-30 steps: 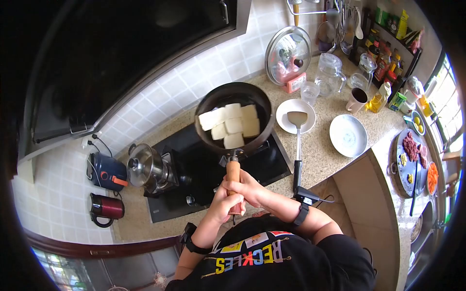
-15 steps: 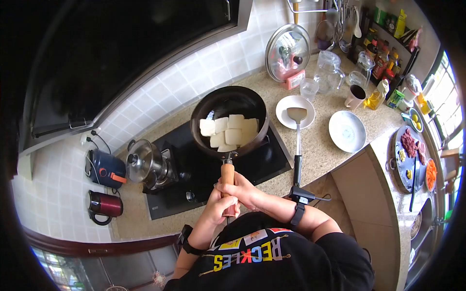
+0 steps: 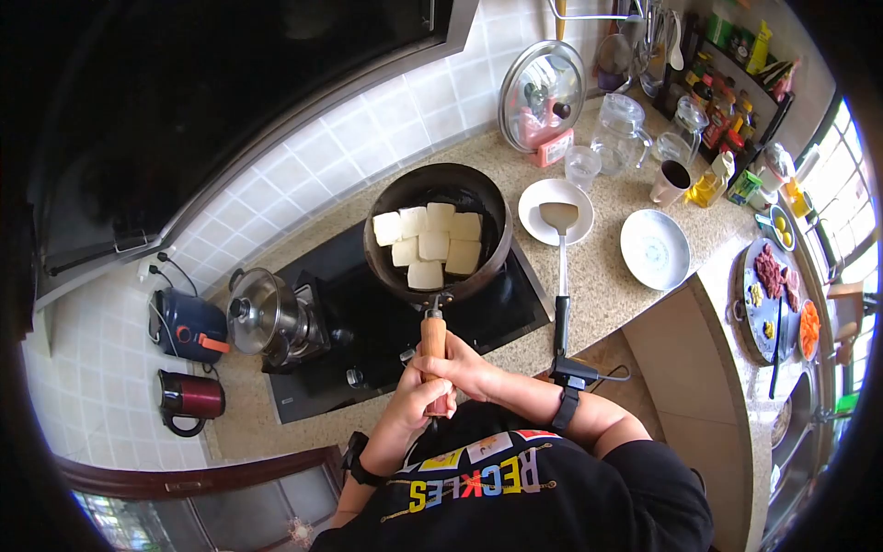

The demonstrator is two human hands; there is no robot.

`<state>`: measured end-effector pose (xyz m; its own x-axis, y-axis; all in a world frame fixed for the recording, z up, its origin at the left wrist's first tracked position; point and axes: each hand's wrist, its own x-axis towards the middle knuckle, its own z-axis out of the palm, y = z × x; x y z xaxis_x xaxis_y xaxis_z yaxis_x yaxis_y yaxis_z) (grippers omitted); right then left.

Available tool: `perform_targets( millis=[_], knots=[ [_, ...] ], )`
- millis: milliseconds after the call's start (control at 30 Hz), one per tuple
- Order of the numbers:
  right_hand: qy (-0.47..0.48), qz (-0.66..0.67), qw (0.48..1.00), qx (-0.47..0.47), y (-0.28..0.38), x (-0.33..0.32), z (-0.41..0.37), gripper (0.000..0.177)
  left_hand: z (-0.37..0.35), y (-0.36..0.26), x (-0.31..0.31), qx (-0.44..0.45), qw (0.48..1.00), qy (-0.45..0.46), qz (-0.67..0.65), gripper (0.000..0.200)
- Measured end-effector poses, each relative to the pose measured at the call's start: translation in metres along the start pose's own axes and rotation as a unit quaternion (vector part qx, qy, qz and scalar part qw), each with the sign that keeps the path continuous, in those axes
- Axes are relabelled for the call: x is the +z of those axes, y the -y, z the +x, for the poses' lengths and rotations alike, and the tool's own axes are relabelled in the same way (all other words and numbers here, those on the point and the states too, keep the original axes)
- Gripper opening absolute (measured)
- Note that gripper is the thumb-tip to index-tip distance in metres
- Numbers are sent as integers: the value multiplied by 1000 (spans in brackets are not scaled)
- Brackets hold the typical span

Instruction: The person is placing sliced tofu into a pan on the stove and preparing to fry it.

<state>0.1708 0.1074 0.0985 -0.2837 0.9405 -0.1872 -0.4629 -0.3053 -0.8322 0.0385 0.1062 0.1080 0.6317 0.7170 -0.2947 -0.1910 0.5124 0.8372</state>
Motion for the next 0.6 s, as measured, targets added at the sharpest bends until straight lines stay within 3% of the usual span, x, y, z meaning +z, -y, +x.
perform_targets(
  millis=[267, 600],
  knots=[
    [11, -5, 1000, 26, 7, 1, 8, 44, 7, -7, -9, 9, 1000, 7, 0, 57],
    [10, -15, 999, 48, -4, -10, 25, 48, 18, -9, -13, -11, 998, -35, 58, 45]
  ],
)
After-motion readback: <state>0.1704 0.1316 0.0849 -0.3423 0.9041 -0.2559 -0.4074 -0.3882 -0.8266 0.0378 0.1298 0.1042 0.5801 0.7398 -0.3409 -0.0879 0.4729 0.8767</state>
